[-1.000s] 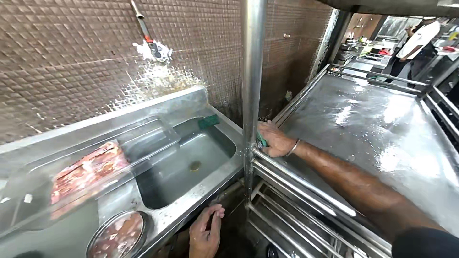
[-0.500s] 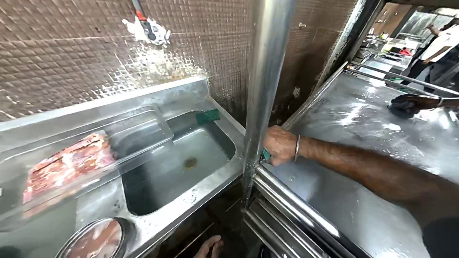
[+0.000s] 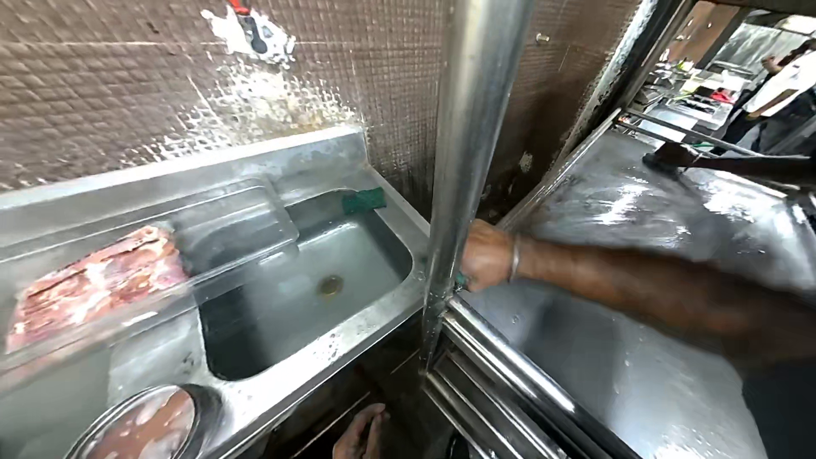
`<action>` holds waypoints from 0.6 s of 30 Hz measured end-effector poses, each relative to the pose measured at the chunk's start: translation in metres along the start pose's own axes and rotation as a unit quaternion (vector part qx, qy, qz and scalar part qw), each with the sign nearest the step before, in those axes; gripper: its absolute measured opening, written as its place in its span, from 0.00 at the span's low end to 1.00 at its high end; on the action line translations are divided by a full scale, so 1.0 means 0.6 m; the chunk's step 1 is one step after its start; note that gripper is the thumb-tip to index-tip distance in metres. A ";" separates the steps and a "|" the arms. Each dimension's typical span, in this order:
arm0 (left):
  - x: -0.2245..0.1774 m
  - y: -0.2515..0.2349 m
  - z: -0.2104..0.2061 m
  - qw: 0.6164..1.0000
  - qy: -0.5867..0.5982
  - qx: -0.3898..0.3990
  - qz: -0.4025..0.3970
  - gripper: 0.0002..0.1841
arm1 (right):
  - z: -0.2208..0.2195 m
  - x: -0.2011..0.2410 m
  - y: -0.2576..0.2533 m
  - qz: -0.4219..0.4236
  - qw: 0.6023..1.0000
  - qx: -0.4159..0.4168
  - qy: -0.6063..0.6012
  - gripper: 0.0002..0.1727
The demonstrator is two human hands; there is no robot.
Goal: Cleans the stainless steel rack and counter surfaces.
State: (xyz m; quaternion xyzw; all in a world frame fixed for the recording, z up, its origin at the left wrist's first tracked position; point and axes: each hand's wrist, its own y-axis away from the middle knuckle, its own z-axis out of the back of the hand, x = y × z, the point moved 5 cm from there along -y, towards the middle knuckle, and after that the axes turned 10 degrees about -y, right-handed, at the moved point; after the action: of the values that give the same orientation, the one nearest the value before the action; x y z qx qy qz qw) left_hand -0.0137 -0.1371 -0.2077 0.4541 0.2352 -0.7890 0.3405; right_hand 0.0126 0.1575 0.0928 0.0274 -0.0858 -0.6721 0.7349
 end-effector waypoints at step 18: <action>0.023 0.003 -0.028 0.995 -0.061 0.073 0.027 0.13 | -0.018 -0.042 -0.084 0.067 0.942 0.327 0.026 0.29</action>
State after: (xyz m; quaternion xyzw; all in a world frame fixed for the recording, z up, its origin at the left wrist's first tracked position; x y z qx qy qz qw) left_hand -0.0080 -0.1312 -0.2276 0.4349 0.1429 -0.8208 0.3416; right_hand -0.0375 0.1772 0.0718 0.2776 -0.2834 -0.5553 0.7309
